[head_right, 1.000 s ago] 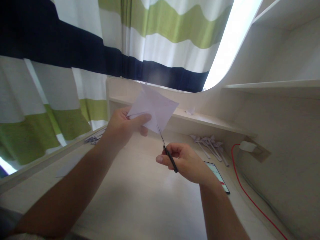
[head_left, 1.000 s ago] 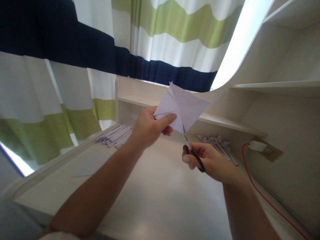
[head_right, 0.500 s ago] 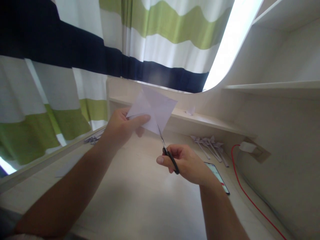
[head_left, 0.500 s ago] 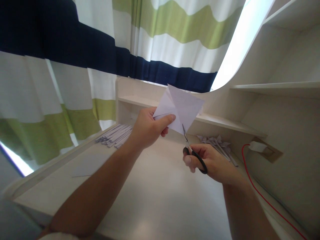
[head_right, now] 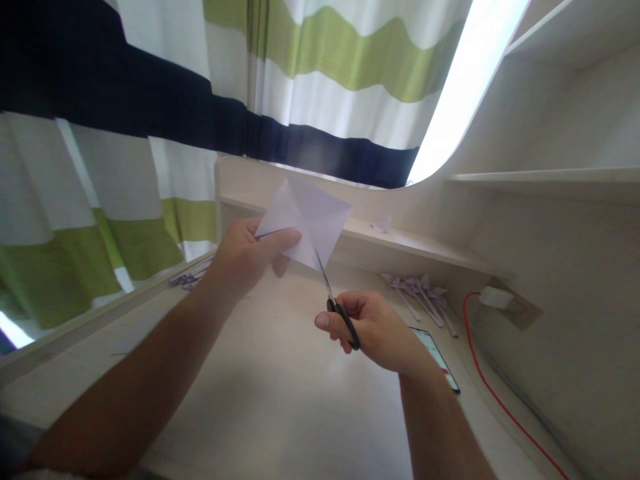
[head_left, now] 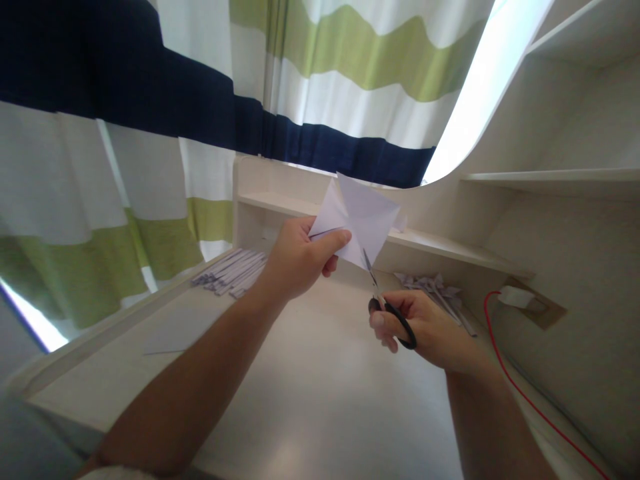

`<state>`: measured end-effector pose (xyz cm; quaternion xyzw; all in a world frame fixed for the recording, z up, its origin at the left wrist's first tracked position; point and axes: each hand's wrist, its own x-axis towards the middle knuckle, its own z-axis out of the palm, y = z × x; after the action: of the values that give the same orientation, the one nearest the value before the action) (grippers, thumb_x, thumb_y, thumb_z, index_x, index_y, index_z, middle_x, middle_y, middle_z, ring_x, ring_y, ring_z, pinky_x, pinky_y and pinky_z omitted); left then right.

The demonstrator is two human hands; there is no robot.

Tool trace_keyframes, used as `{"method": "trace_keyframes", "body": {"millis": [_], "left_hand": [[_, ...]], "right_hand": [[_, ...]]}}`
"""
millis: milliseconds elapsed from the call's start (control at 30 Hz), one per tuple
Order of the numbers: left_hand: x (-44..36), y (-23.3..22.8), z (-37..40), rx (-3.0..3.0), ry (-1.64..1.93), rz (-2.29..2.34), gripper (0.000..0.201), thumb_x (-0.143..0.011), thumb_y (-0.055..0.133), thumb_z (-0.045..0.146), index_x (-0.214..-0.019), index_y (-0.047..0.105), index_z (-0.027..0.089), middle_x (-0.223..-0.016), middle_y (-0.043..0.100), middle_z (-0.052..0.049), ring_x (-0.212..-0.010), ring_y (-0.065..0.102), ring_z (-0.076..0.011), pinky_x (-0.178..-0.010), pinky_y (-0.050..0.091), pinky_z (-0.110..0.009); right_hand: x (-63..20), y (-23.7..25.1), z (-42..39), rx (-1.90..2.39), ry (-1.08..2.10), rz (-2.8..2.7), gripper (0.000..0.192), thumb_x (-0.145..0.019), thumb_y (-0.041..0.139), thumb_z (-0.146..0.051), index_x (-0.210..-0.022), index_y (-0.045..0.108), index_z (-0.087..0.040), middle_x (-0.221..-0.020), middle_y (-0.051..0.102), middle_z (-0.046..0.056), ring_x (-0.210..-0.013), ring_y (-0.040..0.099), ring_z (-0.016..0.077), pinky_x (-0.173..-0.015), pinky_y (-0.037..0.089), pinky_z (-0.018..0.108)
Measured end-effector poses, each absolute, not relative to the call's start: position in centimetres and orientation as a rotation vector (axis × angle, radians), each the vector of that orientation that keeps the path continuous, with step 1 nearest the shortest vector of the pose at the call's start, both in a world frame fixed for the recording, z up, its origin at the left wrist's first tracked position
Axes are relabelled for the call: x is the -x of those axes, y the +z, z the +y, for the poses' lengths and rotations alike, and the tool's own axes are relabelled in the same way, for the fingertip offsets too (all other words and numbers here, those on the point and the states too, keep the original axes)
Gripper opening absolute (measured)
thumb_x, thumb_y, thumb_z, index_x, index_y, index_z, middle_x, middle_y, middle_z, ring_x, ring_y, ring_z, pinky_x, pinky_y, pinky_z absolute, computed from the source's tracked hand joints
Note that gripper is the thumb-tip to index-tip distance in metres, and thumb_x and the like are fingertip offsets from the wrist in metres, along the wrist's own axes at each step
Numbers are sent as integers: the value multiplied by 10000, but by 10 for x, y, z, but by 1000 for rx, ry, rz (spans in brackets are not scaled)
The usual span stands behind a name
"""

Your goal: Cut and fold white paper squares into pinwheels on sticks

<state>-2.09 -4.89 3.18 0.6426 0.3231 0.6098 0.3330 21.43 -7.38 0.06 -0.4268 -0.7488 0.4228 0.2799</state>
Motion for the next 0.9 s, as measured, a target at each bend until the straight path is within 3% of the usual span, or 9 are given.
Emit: {"method": "trace_keyframes", "body": {"millis": [400, 900], "left_hand": [[21, 31, -47, -1667, 1599, 816, 404, -861, 722, 344, -514, 584, 190, -483, 591, -5, -458, 528, -126, -472, 398, -254], [22, 30, -46, -1688, 1603, 824, 428, -870, 716, 355, -495, 591, 191, -476, 586, -9, -459, 525, -123, -477, 390, -256]], "right_hand": [[-213, 0, -72, 1139, 1143, -1945, 383, -823, 839, -471, -680, 651, -169, -603, 614, -8, -501, 502, 98, -480, 371, 241], [-215, 1, -73, 1243, 1020, -1955, 424, -816, 824, -523, -645, 640, -181, -566, 617, -2, -452, 464, 91, -433, 317, 237]]}}
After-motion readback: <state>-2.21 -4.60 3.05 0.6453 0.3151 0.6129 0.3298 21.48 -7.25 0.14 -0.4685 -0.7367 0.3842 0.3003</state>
